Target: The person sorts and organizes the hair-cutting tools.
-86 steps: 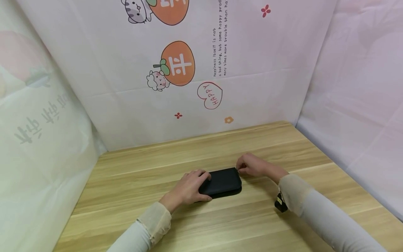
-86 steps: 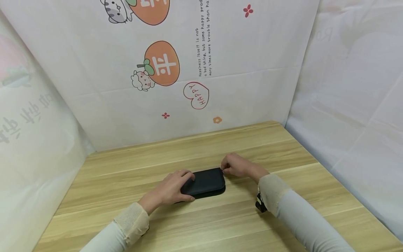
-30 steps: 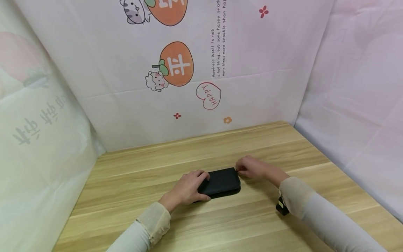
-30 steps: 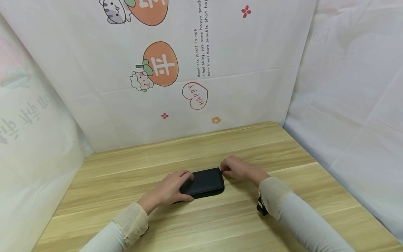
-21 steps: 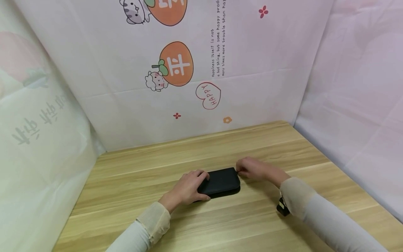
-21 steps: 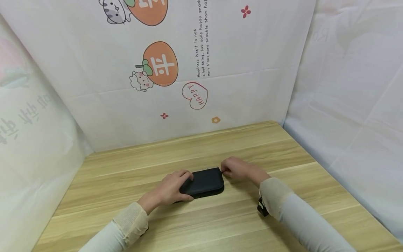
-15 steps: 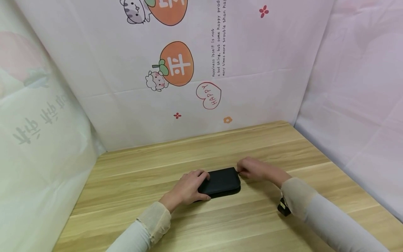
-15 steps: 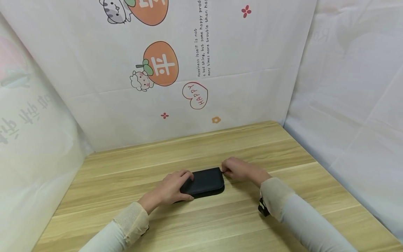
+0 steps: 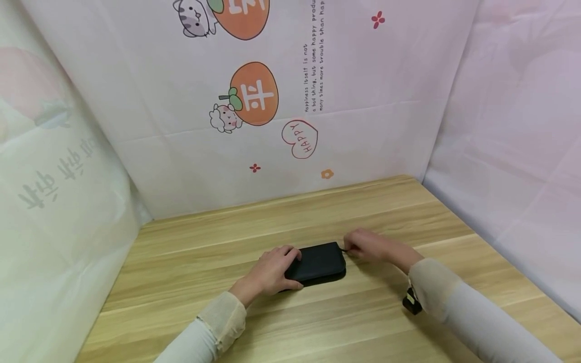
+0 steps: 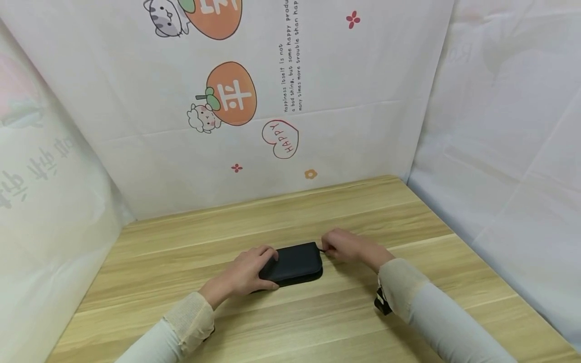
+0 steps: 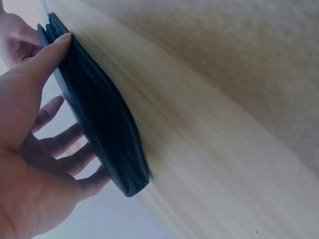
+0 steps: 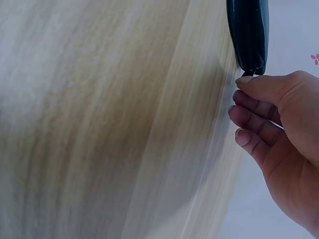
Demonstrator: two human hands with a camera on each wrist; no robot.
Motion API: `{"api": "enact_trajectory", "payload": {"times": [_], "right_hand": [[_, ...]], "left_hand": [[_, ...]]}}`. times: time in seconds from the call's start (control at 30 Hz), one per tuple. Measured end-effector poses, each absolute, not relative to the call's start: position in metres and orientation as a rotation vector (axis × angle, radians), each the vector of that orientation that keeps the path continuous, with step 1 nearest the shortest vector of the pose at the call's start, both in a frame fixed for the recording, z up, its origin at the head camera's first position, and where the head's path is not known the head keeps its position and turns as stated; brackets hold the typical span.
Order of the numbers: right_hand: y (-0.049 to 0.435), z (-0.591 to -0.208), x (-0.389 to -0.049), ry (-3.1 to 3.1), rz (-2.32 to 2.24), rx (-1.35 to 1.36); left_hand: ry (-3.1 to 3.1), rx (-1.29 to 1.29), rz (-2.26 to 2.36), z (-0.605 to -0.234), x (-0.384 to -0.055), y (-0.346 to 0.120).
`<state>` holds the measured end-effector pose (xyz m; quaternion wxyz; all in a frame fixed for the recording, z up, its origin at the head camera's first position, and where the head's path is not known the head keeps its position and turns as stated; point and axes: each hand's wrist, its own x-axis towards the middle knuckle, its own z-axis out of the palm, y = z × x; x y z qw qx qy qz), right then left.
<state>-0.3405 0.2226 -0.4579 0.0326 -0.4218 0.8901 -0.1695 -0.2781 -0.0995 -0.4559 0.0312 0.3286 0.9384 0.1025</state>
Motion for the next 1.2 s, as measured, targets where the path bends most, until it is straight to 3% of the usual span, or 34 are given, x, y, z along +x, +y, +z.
{"api": "enact_trajectory", "payload": {"times": [1.2], "right_hand": [[0.210,-0.462,-0.342,2.797,-0.524,-1.295]], "left_hand": [[2.892,1.009,0.314,-0.457,-0.279,-0.099]]}}
